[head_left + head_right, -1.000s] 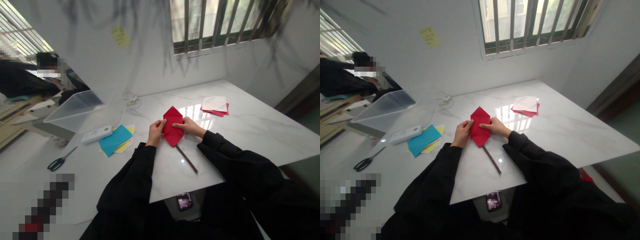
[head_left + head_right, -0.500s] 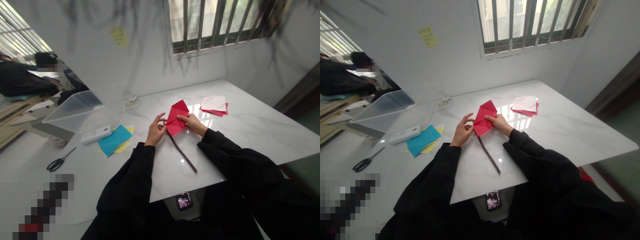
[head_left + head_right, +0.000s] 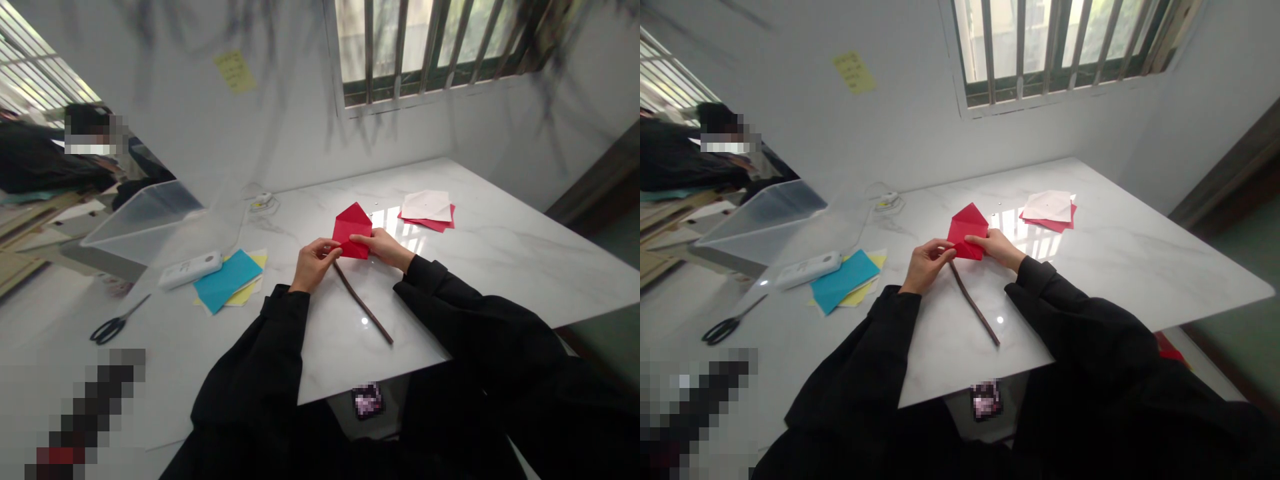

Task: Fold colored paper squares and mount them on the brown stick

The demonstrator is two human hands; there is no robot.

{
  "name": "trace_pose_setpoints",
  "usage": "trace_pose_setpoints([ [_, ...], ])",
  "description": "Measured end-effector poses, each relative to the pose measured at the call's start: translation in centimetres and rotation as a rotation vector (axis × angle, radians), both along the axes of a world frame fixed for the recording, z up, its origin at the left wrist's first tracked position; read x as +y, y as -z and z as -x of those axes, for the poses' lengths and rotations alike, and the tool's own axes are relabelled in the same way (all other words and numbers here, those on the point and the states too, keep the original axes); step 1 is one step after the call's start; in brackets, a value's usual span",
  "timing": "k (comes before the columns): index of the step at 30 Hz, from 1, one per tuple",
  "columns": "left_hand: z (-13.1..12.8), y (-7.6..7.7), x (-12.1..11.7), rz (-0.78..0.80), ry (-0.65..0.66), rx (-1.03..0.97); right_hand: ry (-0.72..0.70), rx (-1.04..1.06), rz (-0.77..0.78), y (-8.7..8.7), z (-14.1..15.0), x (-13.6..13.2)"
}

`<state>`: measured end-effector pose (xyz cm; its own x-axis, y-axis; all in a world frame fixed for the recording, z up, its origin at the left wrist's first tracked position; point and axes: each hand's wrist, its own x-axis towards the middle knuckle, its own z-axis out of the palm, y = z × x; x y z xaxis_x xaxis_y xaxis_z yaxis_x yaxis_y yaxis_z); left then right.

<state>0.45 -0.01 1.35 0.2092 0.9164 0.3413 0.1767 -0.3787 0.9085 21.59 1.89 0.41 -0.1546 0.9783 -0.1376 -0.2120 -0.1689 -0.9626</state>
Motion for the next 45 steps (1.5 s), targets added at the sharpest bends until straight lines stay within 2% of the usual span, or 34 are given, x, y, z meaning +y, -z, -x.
trace_pose_setpoints([
  [4, -0.5, 0.2, -0.3, 0.083, 0.048, -0.053, -0.019, -0.068, -0.070, 0.3, 0.0, 0.0],
  [13, -1.0, 0.5, -0.4, 0.224, 0.063, -0.214, -0.083, -0.166, -0.206, 0.9, 0.0, 0.1],
  [21, -0.9, 1.1, 0.1, 0.261, -0.017, -0.230, -0.101, -0.207, -0.254, 0.4, 0.0, -0.4],
  [29, -0.8, 1.3, 0.3, 0.259, -0.021, -0.240, -0.123, -0.311, -0.298, 0.2, -0.1, -0.4],
  [38, -0.9, 1.4, 0.3, 0.257, 0.007, -0.232, -0.138, -0.311, -0.310, 0.1, -0.1, -0.5],
  [45, -0.9, 1.3, 0.4, 0.313, -0.059, -0.311, -0.132, -0.135, -0.190, 0.0, 0.2, -0.3],
])
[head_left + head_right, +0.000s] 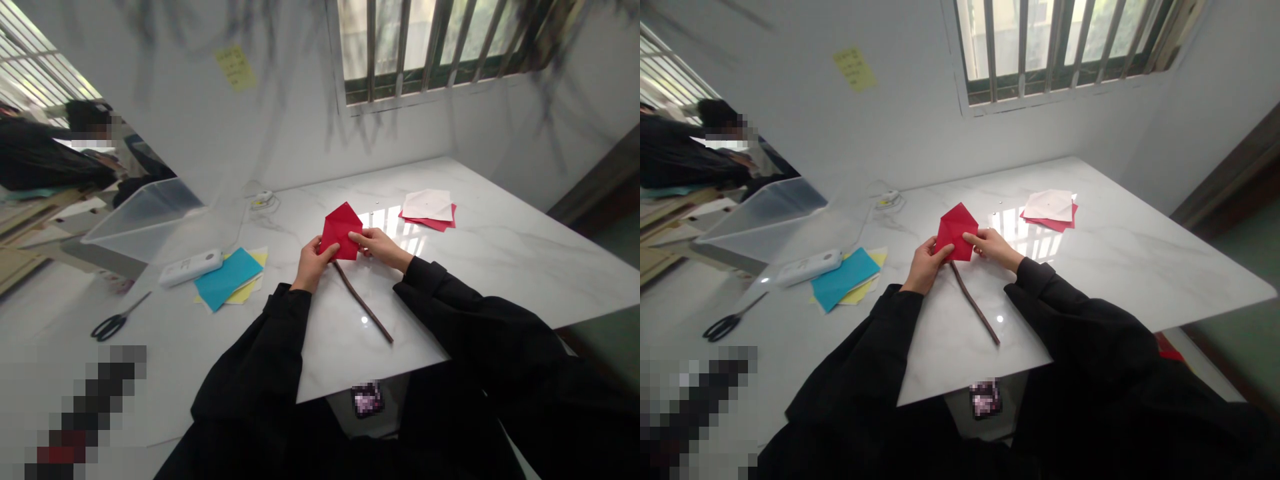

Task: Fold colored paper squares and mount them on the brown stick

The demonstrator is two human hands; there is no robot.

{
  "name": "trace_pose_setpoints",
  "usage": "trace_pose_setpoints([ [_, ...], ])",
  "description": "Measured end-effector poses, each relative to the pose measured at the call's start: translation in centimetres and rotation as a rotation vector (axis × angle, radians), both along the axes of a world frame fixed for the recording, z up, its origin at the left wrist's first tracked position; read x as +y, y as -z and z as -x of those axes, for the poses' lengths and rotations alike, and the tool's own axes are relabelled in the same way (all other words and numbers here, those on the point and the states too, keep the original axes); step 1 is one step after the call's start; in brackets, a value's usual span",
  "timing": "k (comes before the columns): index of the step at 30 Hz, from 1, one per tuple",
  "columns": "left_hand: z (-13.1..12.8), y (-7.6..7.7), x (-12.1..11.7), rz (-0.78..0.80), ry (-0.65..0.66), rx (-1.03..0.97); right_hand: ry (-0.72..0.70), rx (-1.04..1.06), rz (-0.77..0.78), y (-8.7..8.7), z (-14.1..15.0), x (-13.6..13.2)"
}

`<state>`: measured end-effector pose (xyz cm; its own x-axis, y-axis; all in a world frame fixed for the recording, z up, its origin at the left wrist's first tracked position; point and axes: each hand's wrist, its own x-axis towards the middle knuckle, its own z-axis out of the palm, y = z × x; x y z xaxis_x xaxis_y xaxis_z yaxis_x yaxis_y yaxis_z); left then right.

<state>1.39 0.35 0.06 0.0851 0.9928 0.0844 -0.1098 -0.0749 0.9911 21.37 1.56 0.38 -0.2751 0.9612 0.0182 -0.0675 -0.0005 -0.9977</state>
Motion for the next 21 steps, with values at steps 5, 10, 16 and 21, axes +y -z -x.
trace_pose_setpoints([
  [5, 0.01, -0.11, -0.10, 0.027, 0.009, -0.025, 0.037, -0.036, -0.027, 0.43, 0.00, 0.14],
  [10, 0.09, 0.07, -0.01, -0.004, 0.025, -0.024, 0.046, -0.084, -0.072, 0.60, -0.04, 0.15],
  [16, 0.17, 0.30, 0.22, -0.053, 0.039, -0.013, 0.059, -0.128, -0.115, 0.24, 0.08, -0.22],
  [21, 0.04, 0.07, -0.07, -0.046, 0.010, 0.011, 0.010, -0.123, -0.127, -0.12, 0.16, -0.51],
])
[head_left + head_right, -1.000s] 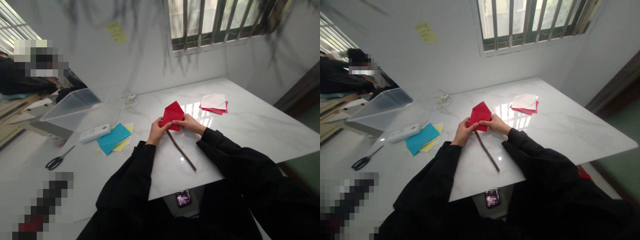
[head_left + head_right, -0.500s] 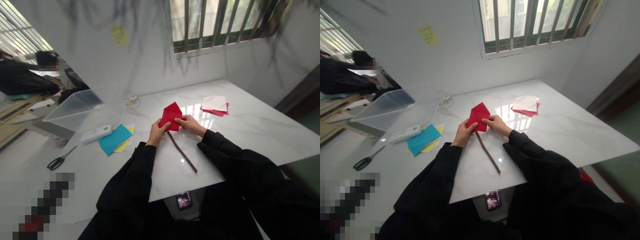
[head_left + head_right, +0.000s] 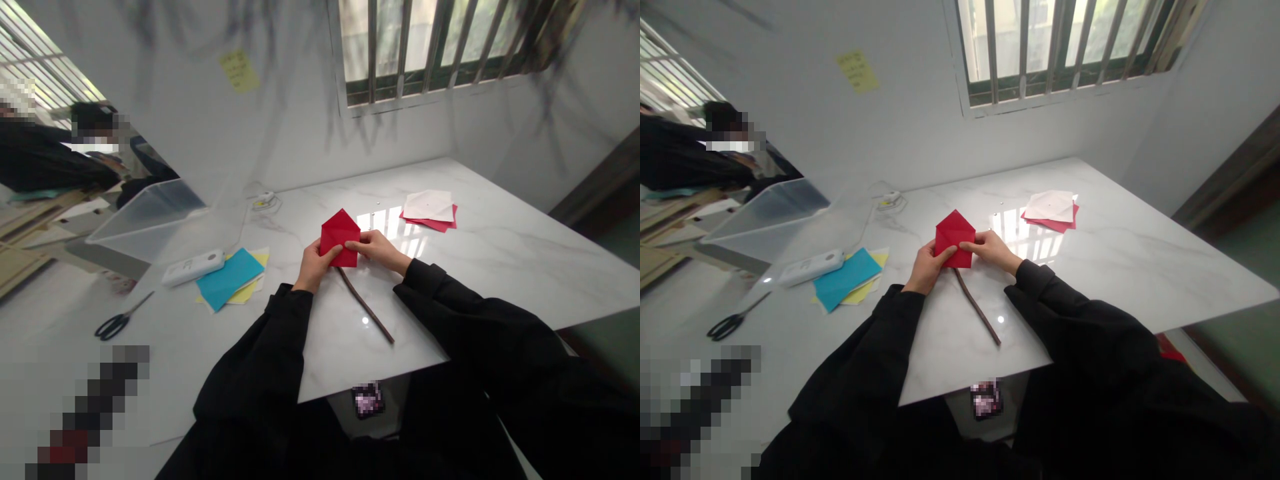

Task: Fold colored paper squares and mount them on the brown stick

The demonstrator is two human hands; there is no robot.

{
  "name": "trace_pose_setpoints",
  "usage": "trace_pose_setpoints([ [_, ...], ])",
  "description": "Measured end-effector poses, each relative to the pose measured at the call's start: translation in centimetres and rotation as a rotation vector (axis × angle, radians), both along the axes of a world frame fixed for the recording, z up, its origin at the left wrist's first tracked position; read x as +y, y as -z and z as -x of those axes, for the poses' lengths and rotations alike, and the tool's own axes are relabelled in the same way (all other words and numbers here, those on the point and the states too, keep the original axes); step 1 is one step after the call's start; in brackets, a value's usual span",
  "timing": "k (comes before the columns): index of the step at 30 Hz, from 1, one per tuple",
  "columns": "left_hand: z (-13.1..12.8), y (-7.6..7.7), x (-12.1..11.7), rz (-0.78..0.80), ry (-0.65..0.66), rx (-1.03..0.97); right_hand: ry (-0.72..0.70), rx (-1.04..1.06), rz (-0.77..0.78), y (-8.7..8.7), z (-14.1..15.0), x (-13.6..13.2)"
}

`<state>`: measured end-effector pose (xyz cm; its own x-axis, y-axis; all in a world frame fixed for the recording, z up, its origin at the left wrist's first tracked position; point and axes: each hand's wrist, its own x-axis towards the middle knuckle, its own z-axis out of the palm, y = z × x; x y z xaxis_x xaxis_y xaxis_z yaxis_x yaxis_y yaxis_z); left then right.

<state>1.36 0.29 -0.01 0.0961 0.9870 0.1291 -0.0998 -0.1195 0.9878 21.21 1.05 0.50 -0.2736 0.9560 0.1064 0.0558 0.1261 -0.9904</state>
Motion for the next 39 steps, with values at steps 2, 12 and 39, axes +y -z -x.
trace_pose_setpoints([
  [2, 0.0, -0.1, -0.1, -0.003, 0.002, 0.003, -0.010, -0.012, -0.002, -0.1, 0.0, -0.1],
  [12, 0.0, -0.2, -0.1, 0.012, 0.018, 0.004, -0.046, -0.015, 0.039, -0.1, 0.1, -0.1],
  [39, 0.8, -1.8, -0.2, 0.157, 0.077, -0.136, 0.077, 0.376, 0.383, -0.4, -0.9, 0.8],
])
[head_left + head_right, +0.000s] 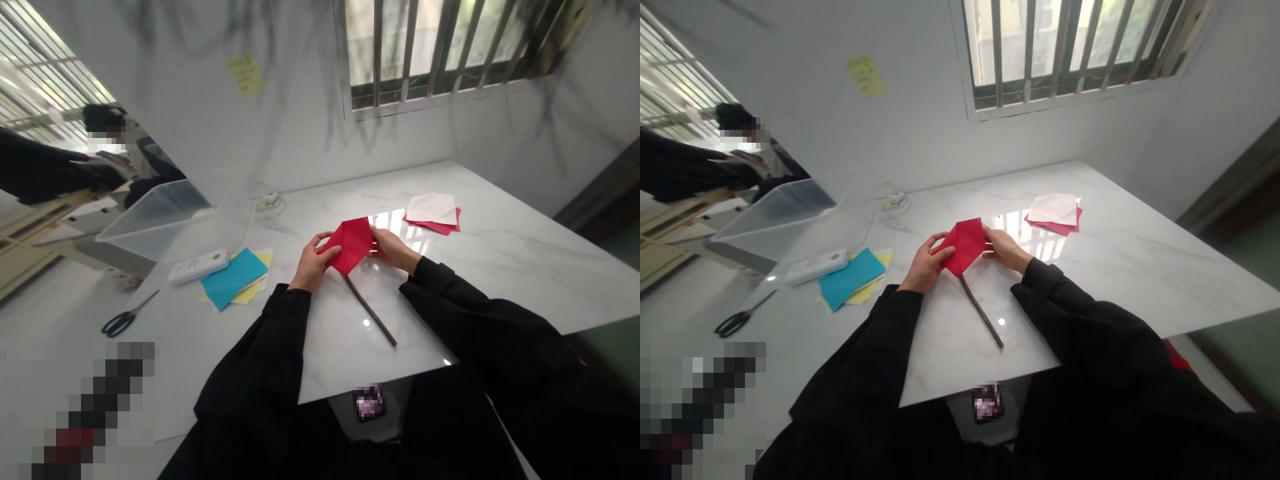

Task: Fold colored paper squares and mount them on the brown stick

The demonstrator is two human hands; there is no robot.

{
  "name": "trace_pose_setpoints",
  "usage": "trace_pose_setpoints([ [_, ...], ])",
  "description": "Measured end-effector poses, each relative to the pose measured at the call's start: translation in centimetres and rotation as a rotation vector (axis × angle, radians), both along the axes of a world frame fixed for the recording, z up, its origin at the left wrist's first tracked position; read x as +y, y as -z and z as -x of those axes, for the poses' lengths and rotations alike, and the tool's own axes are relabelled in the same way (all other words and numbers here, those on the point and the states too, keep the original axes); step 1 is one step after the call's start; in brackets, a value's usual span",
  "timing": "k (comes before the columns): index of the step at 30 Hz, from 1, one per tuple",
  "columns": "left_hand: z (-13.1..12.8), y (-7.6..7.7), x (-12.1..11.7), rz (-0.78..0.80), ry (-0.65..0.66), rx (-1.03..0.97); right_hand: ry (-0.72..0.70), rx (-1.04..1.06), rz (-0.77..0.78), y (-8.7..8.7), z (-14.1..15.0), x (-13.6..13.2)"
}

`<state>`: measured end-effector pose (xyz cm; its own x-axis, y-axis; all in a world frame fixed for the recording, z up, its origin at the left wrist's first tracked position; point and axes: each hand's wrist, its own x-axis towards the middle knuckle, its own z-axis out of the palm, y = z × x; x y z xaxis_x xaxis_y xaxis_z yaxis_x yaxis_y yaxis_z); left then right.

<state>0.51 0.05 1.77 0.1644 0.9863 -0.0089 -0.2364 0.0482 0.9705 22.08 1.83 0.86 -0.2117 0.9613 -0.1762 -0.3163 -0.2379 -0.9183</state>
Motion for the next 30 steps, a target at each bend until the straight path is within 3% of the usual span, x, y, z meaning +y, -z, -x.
trace_pose_setpoints([
  [5, 0.0, -0.1, -0.2, -0.028, -0.014, 0.078, -0.176, -0.115, -0.118, 0.1, 0.5, -0.9],
  [12, 0.0, 0.2, -0.2, -0.048, -0.025, 0.055, -0.200, -0.352, -0.334, 0.1, 0.3, -1.1],
  [19, -0.4, 0.5, -0.2, -0.045, 0.001, 0.017, -0.161, -0.302, -0.339, 0.5, 0.6, -0.9],
  [25, -0.7, 0.4, -0.3, -0.049, -0.006, 0.003, -0.212, -0.212, -0.341, 0.8, 0.7, -1.0],
  [30, -0.8, 0.2, -0.3, -0.015, -0.011, -0.040, -0.128, -0.178, -0.308, 0.9, 0.8, -0.6],
])
